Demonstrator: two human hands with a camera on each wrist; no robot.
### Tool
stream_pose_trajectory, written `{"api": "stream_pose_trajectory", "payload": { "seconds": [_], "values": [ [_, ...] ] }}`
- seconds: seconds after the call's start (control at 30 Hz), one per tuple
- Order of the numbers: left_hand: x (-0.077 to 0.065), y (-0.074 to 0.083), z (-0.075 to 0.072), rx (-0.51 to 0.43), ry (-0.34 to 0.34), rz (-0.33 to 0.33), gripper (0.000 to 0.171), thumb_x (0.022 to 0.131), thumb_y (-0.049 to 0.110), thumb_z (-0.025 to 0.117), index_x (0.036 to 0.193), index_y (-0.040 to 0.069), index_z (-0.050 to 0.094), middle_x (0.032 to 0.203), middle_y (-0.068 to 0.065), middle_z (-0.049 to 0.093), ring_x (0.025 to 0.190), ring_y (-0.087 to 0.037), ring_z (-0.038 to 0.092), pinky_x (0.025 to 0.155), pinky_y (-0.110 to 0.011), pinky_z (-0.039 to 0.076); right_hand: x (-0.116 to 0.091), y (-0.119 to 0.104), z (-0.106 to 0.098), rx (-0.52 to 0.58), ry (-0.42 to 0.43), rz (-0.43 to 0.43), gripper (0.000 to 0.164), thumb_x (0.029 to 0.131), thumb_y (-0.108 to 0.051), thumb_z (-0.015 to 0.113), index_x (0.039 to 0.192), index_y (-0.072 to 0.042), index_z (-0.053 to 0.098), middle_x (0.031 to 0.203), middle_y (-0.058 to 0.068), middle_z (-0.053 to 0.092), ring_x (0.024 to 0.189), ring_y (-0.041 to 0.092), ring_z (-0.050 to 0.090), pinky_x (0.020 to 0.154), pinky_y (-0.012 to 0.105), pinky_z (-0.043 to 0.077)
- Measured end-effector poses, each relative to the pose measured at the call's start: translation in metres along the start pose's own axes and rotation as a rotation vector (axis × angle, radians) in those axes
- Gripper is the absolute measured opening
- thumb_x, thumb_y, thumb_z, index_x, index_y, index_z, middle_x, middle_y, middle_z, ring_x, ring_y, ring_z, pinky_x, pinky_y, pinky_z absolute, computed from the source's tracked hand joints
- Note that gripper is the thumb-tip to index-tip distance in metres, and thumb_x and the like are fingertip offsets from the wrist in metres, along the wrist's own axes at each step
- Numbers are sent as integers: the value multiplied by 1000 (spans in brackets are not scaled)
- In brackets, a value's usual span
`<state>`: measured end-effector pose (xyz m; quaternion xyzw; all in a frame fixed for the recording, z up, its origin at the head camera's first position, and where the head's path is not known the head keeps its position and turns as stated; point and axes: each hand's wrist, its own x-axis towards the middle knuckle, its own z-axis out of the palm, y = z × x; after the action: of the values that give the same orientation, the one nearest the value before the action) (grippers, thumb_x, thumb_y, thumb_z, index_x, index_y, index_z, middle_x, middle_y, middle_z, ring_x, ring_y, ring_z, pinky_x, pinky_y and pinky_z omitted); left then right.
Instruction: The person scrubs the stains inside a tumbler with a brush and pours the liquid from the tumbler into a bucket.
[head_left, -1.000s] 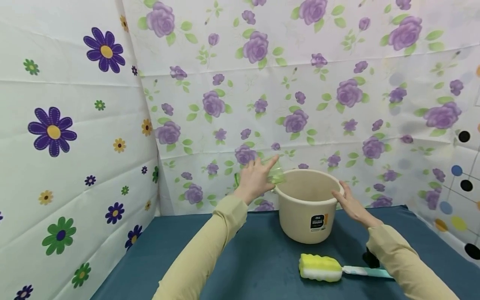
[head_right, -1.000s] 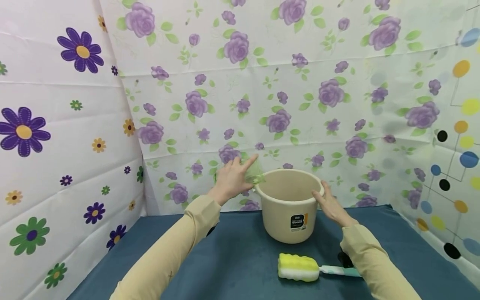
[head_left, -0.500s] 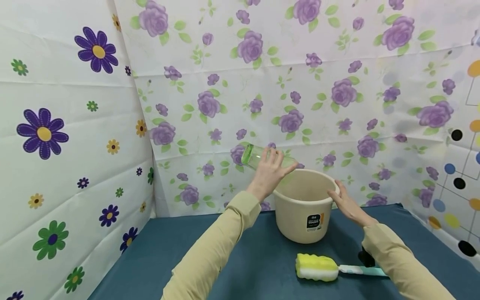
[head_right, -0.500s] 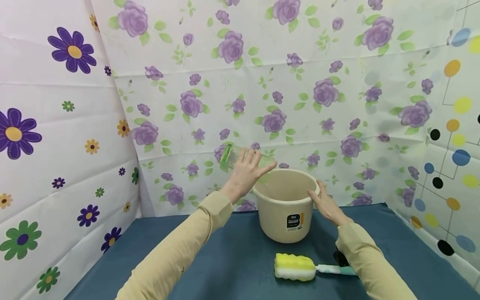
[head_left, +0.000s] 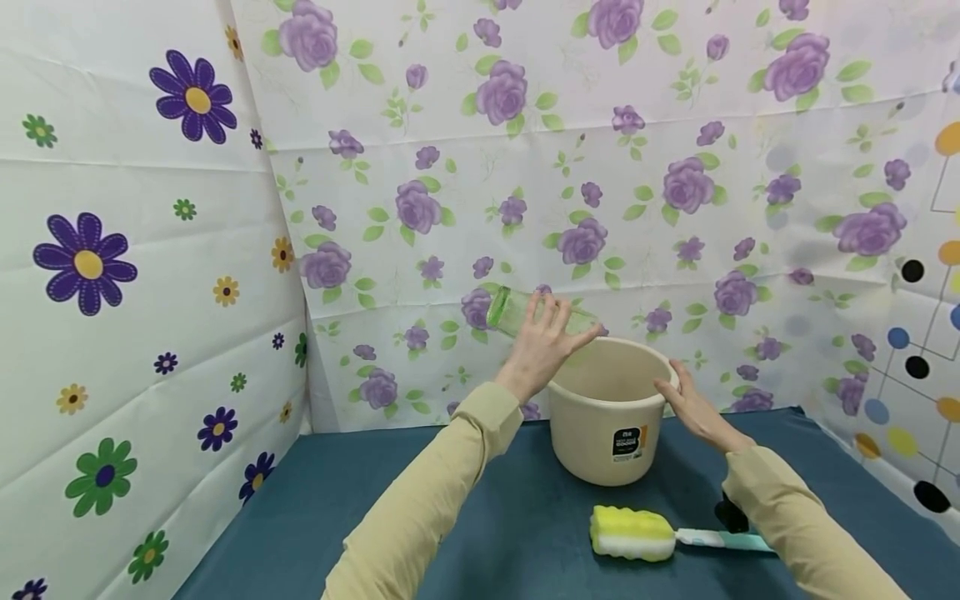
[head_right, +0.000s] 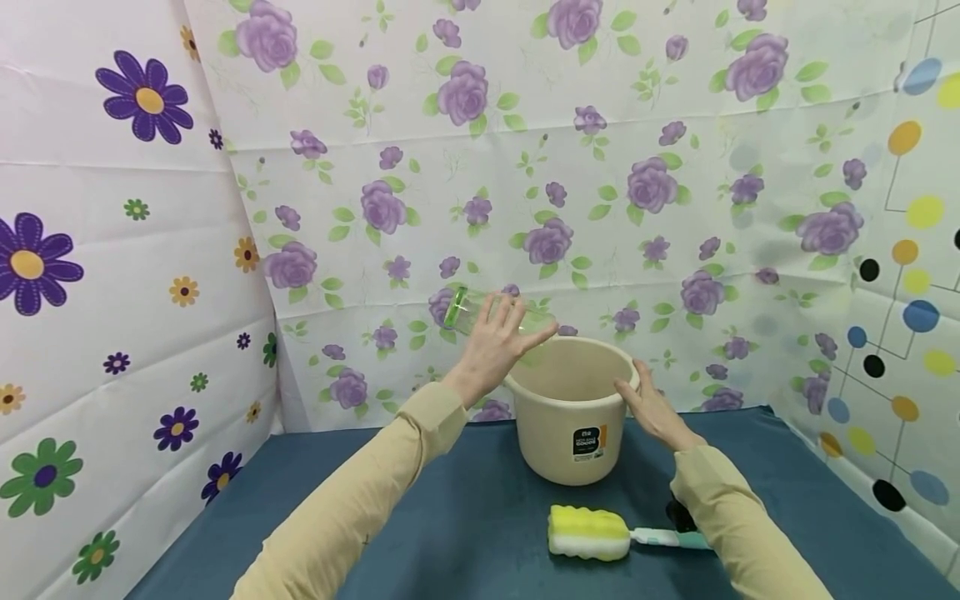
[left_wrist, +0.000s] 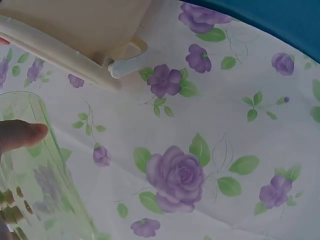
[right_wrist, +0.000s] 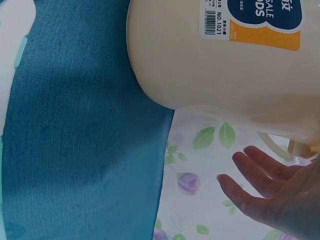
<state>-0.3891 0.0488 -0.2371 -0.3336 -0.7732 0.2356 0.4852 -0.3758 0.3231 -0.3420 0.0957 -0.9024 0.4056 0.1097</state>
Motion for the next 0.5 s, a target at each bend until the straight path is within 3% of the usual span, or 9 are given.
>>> {"api": "stream_pose_trajectory", "payload": {
  "seconds": [0.2, 0.33, 0.5],
  "values": [
    [-12, -8, -3, -314, -84, -299, 80, 70, 21, 78, 138, 35, 38, 117, -20, 47, 106, -36, 46, 91, -52, 31, -1, -1, 1, 12, -11, -15, 75, 96, -47, 30, 142, -4, -11, 138, 37, 2, 120, 54, 18, 89, 63, 21],
    [-22, -15, -3, -404, -114, -384, 88, 63, 33, 82, 138, 32, 37, 112, -19, 48, 97, -33, 50, 82, -46, 40, -1, 0, 0, 11, -9, -13, 76, 95, -48, 29, 142, -4, -12, 138, 38, 2, 119, 54, 17, 89, 63, 20],
    [-34, -19, -2, -545, -128, -499, 92, 58, 41, 84, 137, 28, 37, 105, -17, 49, 80, -28, 52, 54, -37, 46, -1, 1, 0, 8, -8, -13, 76, 95, -48, 29, 142, -4, -12, 138, 37, 0, 120, 54, 16, 90, 63, 19]
  ]
}}
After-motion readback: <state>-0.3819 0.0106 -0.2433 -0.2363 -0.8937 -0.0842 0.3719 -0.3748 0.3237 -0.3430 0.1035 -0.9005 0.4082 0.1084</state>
